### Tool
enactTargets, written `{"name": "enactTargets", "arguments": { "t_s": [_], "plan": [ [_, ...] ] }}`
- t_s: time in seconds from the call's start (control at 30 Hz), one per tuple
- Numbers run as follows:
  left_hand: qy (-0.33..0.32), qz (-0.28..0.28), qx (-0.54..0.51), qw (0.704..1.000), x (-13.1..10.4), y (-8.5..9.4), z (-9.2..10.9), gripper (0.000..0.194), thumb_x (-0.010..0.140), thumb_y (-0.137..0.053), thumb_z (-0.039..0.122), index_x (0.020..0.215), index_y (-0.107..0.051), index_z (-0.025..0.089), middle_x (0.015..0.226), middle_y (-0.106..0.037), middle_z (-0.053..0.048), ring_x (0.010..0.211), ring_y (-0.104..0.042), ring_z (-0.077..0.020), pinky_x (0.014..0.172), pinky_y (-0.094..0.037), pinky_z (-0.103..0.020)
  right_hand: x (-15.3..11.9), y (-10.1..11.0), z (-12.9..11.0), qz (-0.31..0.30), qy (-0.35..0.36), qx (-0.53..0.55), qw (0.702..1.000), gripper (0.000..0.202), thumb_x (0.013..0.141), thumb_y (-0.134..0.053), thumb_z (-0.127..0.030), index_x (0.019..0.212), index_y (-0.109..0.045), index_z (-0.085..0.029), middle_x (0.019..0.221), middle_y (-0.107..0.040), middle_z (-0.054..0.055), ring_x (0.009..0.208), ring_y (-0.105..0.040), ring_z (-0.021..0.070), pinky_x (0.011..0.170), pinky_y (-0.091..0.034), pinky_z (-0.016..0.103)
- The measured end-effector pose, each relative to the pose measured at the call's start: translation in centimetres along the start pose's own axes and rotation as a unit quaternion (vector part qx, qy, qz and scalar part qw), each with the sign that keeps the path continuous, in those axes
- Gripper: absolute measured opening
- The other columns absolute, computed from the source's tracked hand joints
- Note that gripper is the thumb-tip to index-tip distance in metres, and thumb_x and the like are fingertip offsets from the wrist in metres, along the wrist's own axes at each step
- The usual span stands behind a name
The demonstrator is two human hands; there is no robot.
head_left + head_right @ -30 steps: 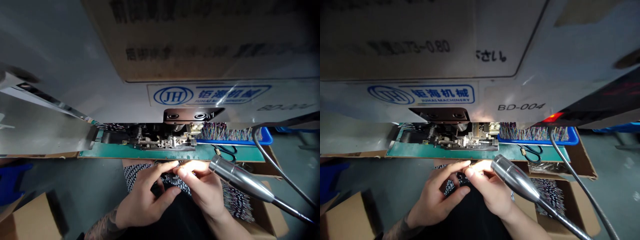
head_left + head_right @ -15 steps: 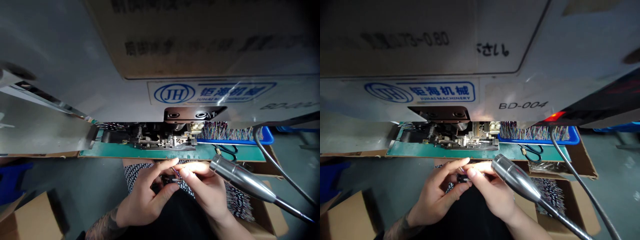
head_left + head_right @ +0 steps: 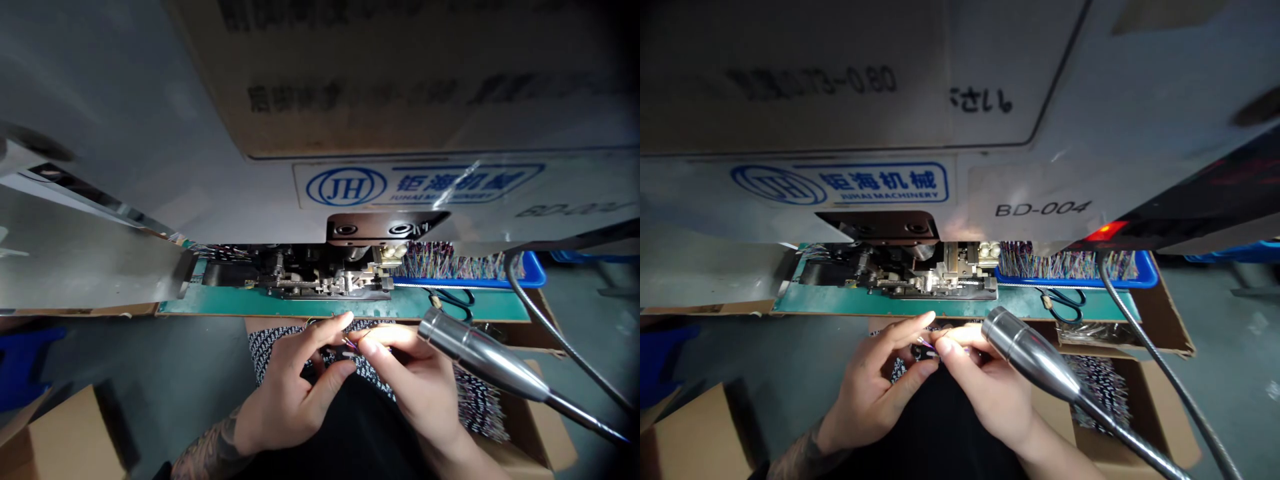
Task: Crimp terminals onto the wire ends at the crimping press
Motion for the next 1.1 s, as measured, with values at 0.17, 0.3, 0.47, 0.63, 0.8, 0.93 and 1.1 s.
{"name": "enactTargets", "arguments": {
  "t_s": [0.17,0.3,0.47,0.63,0.8,0.93,1.1],
  "plan": [
    [-0.022,-0.057,-0.047,0.997,0.3,-0.3,0.7,0.064,0.100,-0.075,0.025,0.158,-0.052,0.037,0.124,-0.082,-0.003,0.097,-0.078,-0.0162,0.074,-0.064,-0.021,0.1,-0.5,0.7,-0.028,-0.043,0.067,0.996,0.020,0.098,-0.075,-0.016,0.095,-0.085,-0.033,0.086,-0.082,-0.004,0.075,-0.076,0.0142,0.073,-0.063,0.024],
    [-0.026,-0.079,-0.073,0.994,0.3,-0.3,0.9,0.066,0.100,-0.076,0.028,0.159,-0.049,0.039,0.126,-0.081,-0.001,0.098,-0.079,-0.0160,0.075,-0.064,-0.021,-0.2,-0.6,0.8,-0.025,-0.061,0.071,0.995,0.015,0.098,-0.076,-0.022,0.088,-0.083,-0.030,0.075,-0.076,-0.003,0.065,-0.066,0.0132,0.063,-0.055,0.024],
    [-0.031,-0.084,-0.094,0.991,0.3,-0.3,1.0,0.064,0.100,-0.077,0.028,0.157,-0.051,0.038,0.133,-0.079,-0.004,0.100,-0.080,-0.0160,0.074,-0.064,-0.020,-0.5,-0.7,0.9,-0.031,-0.074,0.103,0.991,0.014,0.099,-0.076,-0.024,0.086,-0.081,-0.028,0.073,-0.072,-0.003,0.064,-0.062,0.0144,0.062,-0.052,0.027],
    [-0.041,-0.088,-0.100,0.990,0.7,-0.4,1.2,0.060,0.099,-0.077,0.027,0.154,-0.054,0.035,0.129,-0.081,-0.005,0.095,-0.079,-0.0152,0.072,-0.063,-0.020,-0.7,-1.0,1.8,-0.043,-0.092,0.140,0.985,0.015,0.102,-0.075,-0.027,0.087,-0.079,-0.026,0.075,-0.069,-0.002,0.068,-0.061,0.0149,0.067,-0.052,0.028],
    [-0.034,-0.091,-0.105,0.990,1.0,-0.5,1.2,0.058,0.098,-0.077,0.025,0.152,-0.057,0.034,0.125,-0.082,-0.006,0.092,-0.079,-0.0151,0.069,-0.062,-0.019,-0.4,-1.3,1.5,-0.053,-0.084,0.186,0.978,0.014,0.103,-0.073,-0.026,0.091,-0.080,-0.027,0.079,-0.070,-0.004,0.074,-0.067,0.0128,0.075,-0.057,0.023],
    [-0.025,-0.092,-0.110,0.989,1.1,-0.6,1.1,0.057,0.098,-0.076,0.023,0.151,-0.057,0.034,0.123,-0.082,-0.006,0.091,-0.079,-0.0155,0.069,-0.062,-0.019,0.0,-1.6,1.2,-0.058,-0.088,0.205,0.973,0.018,0.104,-0.072,-0.024,0.088,-0.078,-0.027,0.082,-0.073,-0.003,0.078,-0.070,0.0132,0.079,-0.059,0.022],
    [-0.011,-0.099,-0.112,0.989,1.2,-0.7,1.0,0.056,0.098,-0.076,0.024,0.150,-0.058,0.036,0.118,-0.083,-0.003,0.088,-0.078,-0.0149,0.070,-0.062,-0.020,0.1,-1.6,1.1,-0.052,-0.089,0.194,0.976,0.018,0.102,-0.073,-0.027,0.084,-0.078,-0.026,0.079,-0.072,-0.001,0.074,-0.070,0.0166,0.075,-0.061,0.027]
  ]
}}
Point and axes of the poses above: each hand's wrist, its own x-axis towards the middle knuckle, its own y-axis out of the back of the hand, z = x × y, the point moved 7 cm from there along x, towards the middle knuckle
